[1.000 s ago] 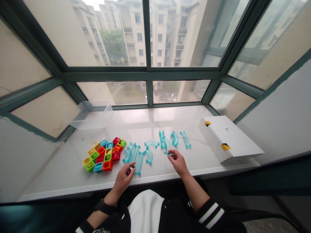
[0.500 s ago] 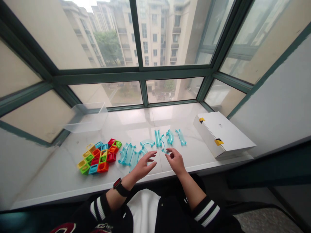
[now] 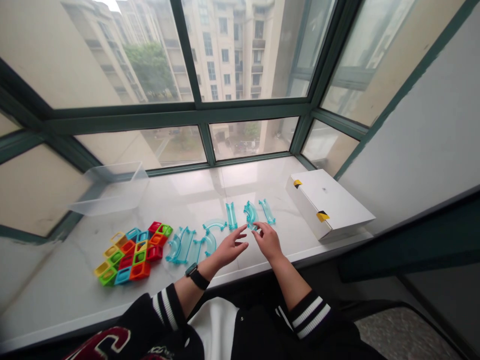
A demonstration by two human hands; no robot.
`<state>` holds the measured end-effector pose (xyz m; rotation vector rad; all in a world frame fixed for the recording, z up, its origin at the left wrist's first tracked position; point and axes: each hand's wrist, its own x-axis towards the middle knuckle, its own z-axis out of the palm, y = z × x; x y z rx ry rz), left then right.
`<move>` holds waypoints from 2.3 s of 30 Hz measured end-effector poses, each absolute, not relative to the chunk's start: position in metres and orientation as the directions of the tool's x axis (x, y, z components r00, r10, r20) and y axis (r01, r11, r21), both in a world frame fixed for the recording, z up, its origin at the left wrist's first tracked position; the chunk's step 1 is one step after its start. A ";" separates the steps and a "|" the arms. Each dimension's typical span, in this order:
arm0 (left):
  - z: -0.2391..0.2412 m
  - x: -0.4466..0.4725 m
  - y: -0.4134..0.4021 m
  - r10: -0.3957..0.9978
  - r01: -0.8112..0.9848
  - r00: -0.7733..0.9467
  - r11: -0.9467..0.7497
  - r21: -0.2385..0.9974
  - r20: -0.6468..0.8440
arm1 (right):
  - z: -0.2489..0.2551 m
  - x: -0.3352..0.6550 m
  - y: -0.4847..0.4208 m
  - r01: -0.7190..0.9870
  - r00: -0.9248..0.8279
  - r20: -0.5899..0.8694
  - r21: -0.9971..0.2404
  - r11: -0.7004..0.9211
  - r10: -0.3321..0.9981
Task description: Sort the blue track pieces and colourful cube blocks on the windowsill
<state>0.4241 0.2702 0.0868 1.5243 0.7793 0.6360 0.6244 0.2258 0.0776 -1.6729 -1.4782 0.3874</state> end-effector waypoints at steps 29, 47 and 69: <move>0.071 0.475 0.316 0.829 0.186 0.481 0.222 0.957 -0.285 | 0.040 0.646 0.306 0.735 0.260 0.159 -0.673 -0.088 0.953; 0.055 0.476 0.319 0.837 0.155 0.469 0.237 0.959 -0.283 | 0.036 0.646 0.306 0.726 0.243 0.164 -0.685 -0.067 0.956; 0.047 0.470 0.320 0.846 0.109 0.476 0.214 0.971 -0.240 | 0.033 0.645 0.299 0.733 0.245 0.178 -0.678 -0.062 0.953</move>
